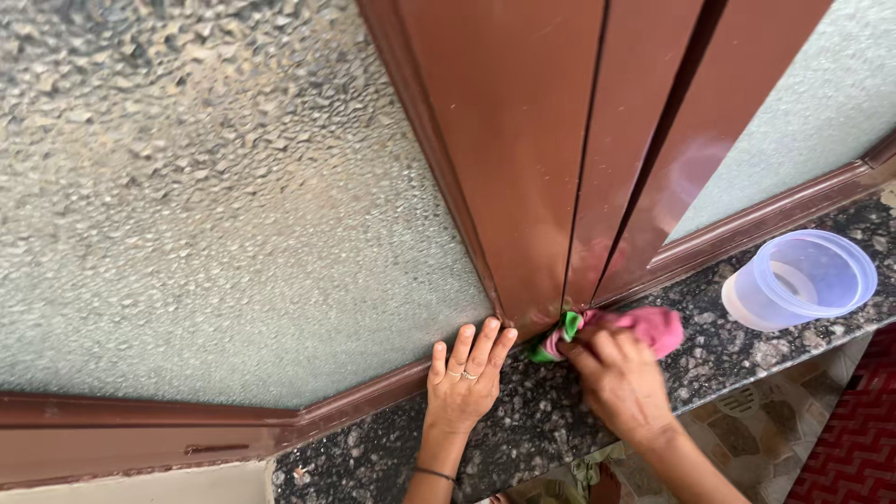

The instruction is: The person cleans the glass and frame of a window using a pink cloth, dipping it into a small container of liquid.

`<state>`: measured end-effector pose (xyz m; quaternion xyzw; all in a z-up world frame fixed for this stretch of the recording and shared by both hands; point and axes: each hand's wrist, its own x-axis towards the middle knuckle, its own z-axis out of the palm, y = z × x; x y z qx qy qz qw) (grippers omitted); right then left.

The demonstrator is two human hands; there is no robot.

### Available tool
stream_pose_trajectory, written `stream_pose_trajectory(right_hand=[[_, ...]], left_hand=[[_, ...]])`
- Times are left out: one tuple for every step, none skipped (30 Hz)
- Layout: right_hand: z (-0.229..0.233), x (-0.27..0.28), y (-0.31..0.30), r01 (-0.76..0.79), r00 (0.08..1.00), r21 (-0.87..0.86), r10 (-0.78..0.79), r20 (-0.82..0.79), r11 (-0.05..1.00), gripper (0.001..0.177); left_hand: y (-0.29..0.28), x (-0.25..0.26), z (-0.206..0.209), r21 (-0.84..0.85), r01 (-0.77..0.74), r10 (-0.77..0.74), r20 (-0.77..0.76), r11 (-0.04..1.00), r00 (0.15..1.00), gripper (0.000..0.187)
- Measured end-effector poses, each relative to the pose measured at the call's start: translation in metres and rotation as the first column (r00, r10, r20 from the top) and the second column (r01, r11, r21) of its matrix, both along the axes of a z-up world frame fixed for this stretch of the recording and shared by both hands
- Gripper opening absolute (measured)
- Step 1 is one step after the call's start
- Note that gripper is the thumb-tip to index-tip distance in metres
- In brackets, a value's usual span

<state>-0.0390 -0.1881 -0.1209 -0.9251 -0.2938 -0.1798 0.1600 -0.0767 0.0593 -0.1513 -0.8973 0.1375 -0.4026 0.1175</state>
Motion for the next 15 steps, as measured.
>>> stream_pose_trajectory(right_hand=[[0.003,0.006,-0.009,0.057,0.997,-0.056,-0.059,-0.043,0.997,0.036],[0.007,0.013,-0.022,0.091,0.996,0.006,-0.091,-0.004,0.996,0.035],[0.012,0.025,-0.039,0.123,0.992,0.069,-0.125,0.033,0.990,0.035],[0.019,0.036,-0.056,0.189,0.980,0.083,-0.193,0.056,0.979,0.035],[0.024,0.042,-0.067,0.253,0.962,0.098,-0.260,0.077,0.963,0.035],[0.024,0.044,-0.066,0.308,0.945,0.116,-0.318,0.080,0.944,0.030],[0.023,0.046,-0.064,0.362,0.924,0.135,-0.374,0.082,0.923,0.026],[0.019,0.044,-0.062,0.416,0.899,0.151,-0.431,0.077,0.897,0.022],[0.015,0.042,-0.058,0.381,0.921,0.171,-0.389,0.017,0.909,0.021],[0.009,0.039,-0.049,0.343,0.939,0.196,-0.342,-0.039,0.919,0.021],[0.005,0.035,-0.039,0.305,0.952,0.222,-0.291,-0.094,0.926,0.022],[-0.002,0.024,-0.022,0.267,0.962,0.166,-0.273,0.009,0.949,0.022],[-0.006,0.016,-0.007,0.234,0.963,0.104,-0.245,0.111,0.967,0.026],[-0.006,0.014,-0.003,0.196,0.972,0.190,-0.216,0.091,0.962,0.030],[-0.005,0.011,-0.004,0.157,0.980,0.274,-0.184,0.076,0.949,0.034]], left_hand=[[-0.001,0.000,0.001,-0.006,-0.001,0.001,0.002,1.000,1.000,0.056],[-0.002,-0.003,0.000,-0.012,-0.004,0.004,-0.005,1.000,1.000,0.056],[-0.003,-0.002,-0.001,-0.010,-0.003,0.003,-0.004,1.000,1.000,0.055],[-0.003,-0.001,-0.001,-0.007,-0.008,0.008,-0.001,1.000,1.000,0.054],[-0.003,-0.001,-0.001,-0.003,-0.013,0.013,0.002,1.000,1.000,0.054],[-0.002,0.000,0.000,-0.005,-0.010,0.010,0.004,1.000,1.000,0.054],[-0.001,0.001,0.000,-0.006,-0.008,0.008,0.007,1.000,1.000,0.055],[-0.001,-0.001,0.000,-0.008,-0.003,0.003,0.003,1.000,1.000,0.055],[-0.002,-0.001,0.000,-0.007,-0.005,0.005,0.001,1.000,1.000,0.056],[-0.001,0.000,-0.001,-0.005,-0.010,0.010,0.002,1.000,1.000,0.056],[-0.002,0.000,-0.001,-0.003,-0.016,0.016,0.003,1.000,1.000,0.056],[-0.002,-0.001,-0.001,-0.004,-0.017,0.017,0.003,1.000,1.000,0.055],[-0.003,-0.002,-0.001,-0.005,-0.017,0.017,0.003,1.000,1.000,0.055],[-0.004,-0.001,0.000,-0.005,-0.013,0.013,0.006,1.000,1.000,0.054],[-0.004,0.000,0.000,-0.007,-0.007,0.007,0.003,1.000,1.000,0.053]])
